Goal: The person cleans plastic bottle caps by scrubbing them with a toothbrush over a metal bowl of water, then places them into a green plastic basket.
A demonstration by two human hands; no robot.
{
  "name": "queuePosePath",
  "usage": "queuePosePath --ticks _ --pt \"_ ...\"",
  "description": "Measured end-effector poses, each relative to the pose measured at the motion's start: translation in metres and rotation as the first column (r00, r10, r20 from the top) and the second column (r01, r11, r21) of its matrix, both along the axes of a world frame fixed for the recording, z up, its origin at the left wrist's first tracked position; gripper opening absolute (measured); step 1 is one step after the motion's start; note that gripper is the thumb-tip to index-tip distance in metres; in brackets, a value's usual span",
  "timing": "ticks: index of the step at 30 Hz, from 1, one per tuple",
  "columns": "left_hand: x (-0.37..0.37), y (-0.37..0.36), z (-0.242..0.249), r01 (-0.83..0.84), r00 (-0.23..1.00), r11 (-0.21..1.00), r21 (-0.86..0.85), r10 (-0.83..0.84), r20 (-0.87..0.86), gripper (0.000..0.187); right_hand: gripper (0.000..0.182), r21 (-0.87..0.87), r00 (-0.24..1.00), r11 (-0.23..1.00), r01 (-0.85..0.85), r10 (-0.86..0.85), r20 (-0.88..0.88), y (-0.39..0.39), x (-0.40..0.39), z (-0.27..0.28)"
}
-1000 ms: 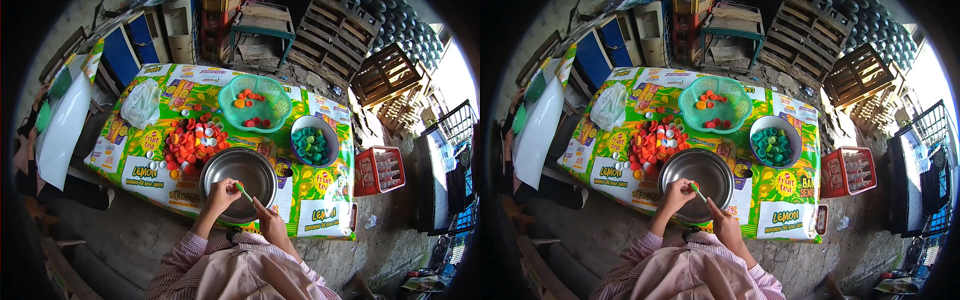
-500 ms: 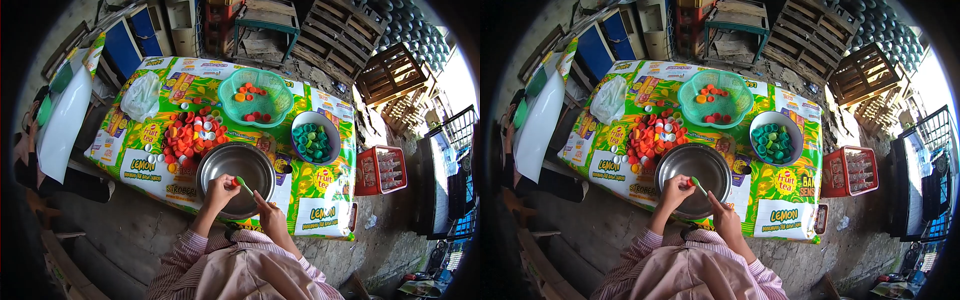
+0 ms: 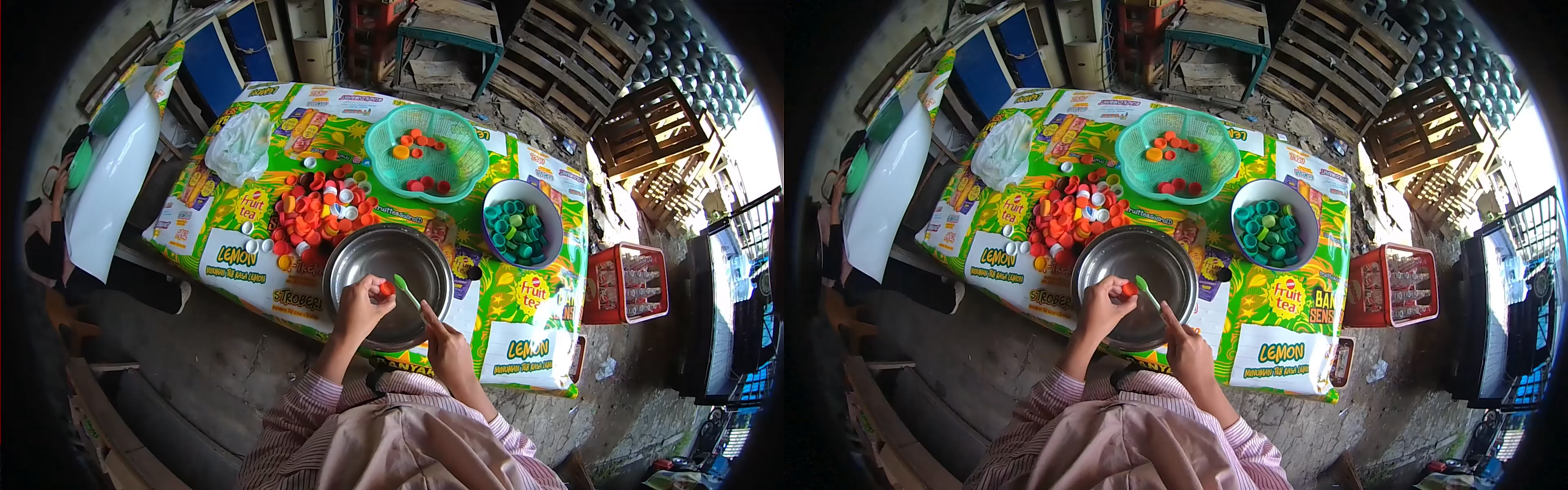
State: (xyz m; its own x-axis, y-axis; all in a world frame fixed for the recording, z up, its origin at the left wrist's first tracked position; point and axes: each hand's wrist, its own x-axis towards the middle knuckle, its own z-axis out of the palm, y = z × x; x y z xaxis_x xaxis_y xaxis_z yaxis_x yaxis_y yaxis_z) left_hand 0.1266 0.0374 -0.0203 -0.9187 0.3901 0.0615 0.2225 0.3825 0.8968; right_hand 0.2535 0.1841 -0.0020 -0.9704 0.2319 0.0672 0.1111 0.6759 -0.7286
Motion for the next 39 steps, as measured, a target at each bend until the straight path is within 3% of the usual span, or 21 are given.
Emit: queuePosePath --ticks 3,6,11,13,24,26,29,32,34,39 --pt "0.002 -0.001 0.003 0.000 1.000 1.000 0.002 0.000 -0.013 0.026 0.047 -0.064 0.991 0.998 -0.028 0.036 0.132 -0.006 0.002 0.018" --pt "0.002 0.000 0.001 -0.010 1.000 0.999 0.033 0.011 -0.014 0.027 0.053 0.043 1.000 0.999 -0.008 0.007 0.018 0.000 0.002 0.005" --pt "0.004 -0.001 0.006 -0.021 1.000 0.996 0.083 0.023 -0.018 0.028 0.052 0.050 0.995 0.996 -0.068 0.064 0.078 -0.002 0.005 0.010" --pt "0.006 -0.001 0.009 -0.007 0.999 1.000 0.026 0.008 -0.043 0.028 0.052 0.025 1.000 0.999 -0.021 0.022 -0.021 0.003 0.002 0.005" --pt "0.004 -0.007 0.011 -0.026 0.999 0.998 0.062 0.029 -0.047 0.028 0.051 0.098 0.999 0.994 -0.052 0.050 0.018 -0.003 0.005 0.005" --pt "0.002 -0.009 0.015 0.022 0.991 0.999 -0.037 -0.027 -0.132 0.027 0.052 0.105 0.997 0.992 -0.074 0.071 0.039 -0.002 0.006 0.004" --pt "-0.001 -0.010 0.015 0.054 0.995 0.998 0.012 -0.053 -0.082 0.027 0.053 0.051 1.000 0.999 -0.012 0.012 -0.011 0.002 0.002 0.004" --pt "-0.006 -0.010 0.014 0.100 0.992 0.993 0.060 -0.095 -0.085 0.028 0.053 0.038 0.997 0.997 -0.060 0.061 -0.037 -0.003 0.006 0.011" --pt "-0.007 -0.011 0.014 0.123 0.989 0.990 0.065 -0.116 -0.094 0.028 0.052 -0.015 0.999 0.999 -0.034 0.035 0.042 -0.001 0.006 0.014" --pt "-0.013 -0.015 0.012 0.161 0.986 0.986 0.049 -0.160 -0.041 0.028 0.051 0.063 0.999 0.997 -0.040 0.040 -0.006 -0.005 0.005 0.014"
